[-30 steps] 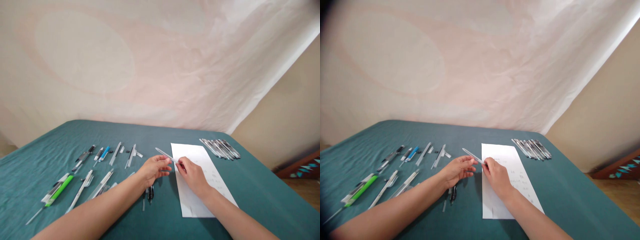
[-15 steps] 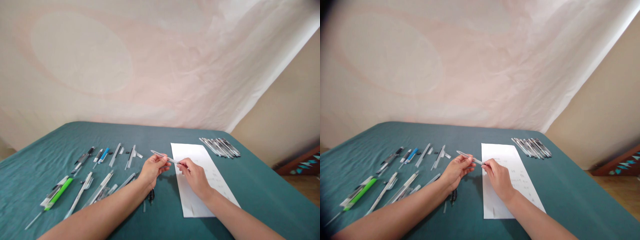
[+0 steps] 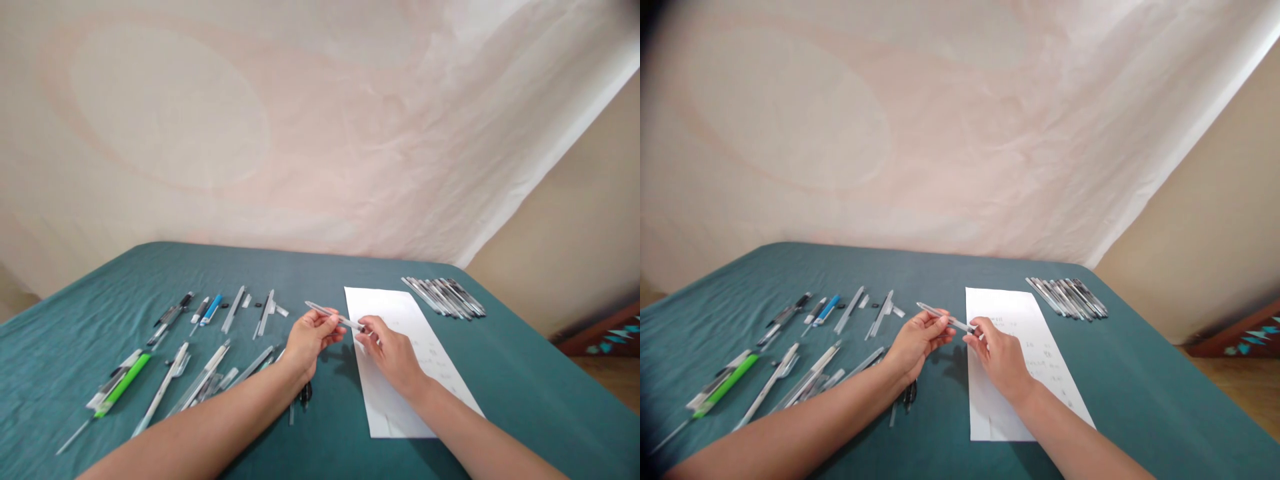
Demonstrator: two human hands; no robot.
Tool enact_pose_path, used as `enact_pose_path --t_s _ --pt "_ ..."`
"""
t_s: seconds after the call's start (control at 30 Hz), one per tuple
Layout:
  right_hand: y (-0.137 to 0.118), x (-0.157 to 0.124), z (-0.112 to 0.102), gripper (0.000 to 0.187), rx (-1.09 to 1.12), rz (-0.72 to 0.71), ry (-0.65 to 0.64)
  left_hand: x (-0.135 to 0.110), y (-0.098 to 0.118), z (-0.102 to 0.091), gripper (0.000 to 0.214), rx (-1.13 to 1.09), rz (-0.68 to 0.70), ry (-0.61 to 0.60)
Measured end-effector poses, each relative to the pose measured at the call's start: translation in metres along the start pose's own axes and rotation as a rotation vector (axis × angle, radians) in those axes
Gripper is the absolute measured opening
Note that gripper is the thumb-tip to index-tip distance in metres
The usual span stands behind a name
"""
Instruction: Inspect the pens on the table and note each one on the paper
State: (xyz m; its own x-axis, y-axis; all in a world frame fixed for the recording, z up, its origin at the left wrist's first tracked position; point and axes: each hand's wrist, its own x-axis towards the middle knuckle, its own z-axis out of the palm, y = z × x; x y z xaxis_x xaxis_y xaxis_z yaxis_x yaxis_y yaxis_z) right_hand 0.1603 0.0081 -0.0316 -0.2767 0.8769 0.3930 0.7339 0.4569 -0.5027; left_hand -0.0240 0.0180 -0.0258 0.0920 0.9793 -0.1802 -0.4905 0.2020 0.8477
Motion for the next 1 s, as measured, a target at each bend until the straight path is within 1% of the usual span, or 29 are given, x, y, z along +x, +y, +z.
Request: enact_pose_path --t_s 0.1,0.2,0.27,0.33,0.4,0.53,0.7,0.83,1.0 --pt "-0.0009 0.0004 -0.0013 0.024 -0.036 -0.005 0.031 0.0003 0.001 -0.0006 0.023 0.002 0.004 0.005" --pt "-0.0021 0.0002 -0.0023 0.031 -0.017 -0.04 -0.039 -0.0001 0.0021 -0.0006 0.022 0.005 0.004 -0.014" --pt "-0.0026 0.0001 -0.0021 0.029 -0.001 -0.032 -0.053 -0.0006 0.0025 -0.0005 0.021 0.002 0.01 -0.018" --pt "-0.0028 0.0001 -0.0015 0.023 -0.013 -0.007 -0.013 -0.0011 0.0027 -0.0004 0.021 0.0 0.012 -0.007" --pt "-0.003 -0.0001 -0.001 0.021 -0.033 -0.002 0.016 -0.0016 0.0028 -0.0001 0.02 0.002 0.007 0.001" --pt "-0.0025 -0.001 -0.0004 0.026 -0.003 -0.038 -0.051 -0.0023 0.003 0.0006 0.02 0.004 0.01 -0.015" --pt "-0.0007 -0.0007 0.0017 0.02 -0.015 -0.024 0.018 -0.0024 0.0032 0.0008 0.02 -0.002 0.026 -0.007" --pt "-0.0009 -0.0006 0.0001 0.025 -0.012 -0.06 -0.038 -0.0015 0.0029 0.0 0.02 0.0 0.021 -0.015" --pt "-0.0007 -0.001 0.0007 0.019 -0.057 -0.071 -0.005 -0.0009 0.0032 -0.0003 0.019 -0.014 0.013 0.0"
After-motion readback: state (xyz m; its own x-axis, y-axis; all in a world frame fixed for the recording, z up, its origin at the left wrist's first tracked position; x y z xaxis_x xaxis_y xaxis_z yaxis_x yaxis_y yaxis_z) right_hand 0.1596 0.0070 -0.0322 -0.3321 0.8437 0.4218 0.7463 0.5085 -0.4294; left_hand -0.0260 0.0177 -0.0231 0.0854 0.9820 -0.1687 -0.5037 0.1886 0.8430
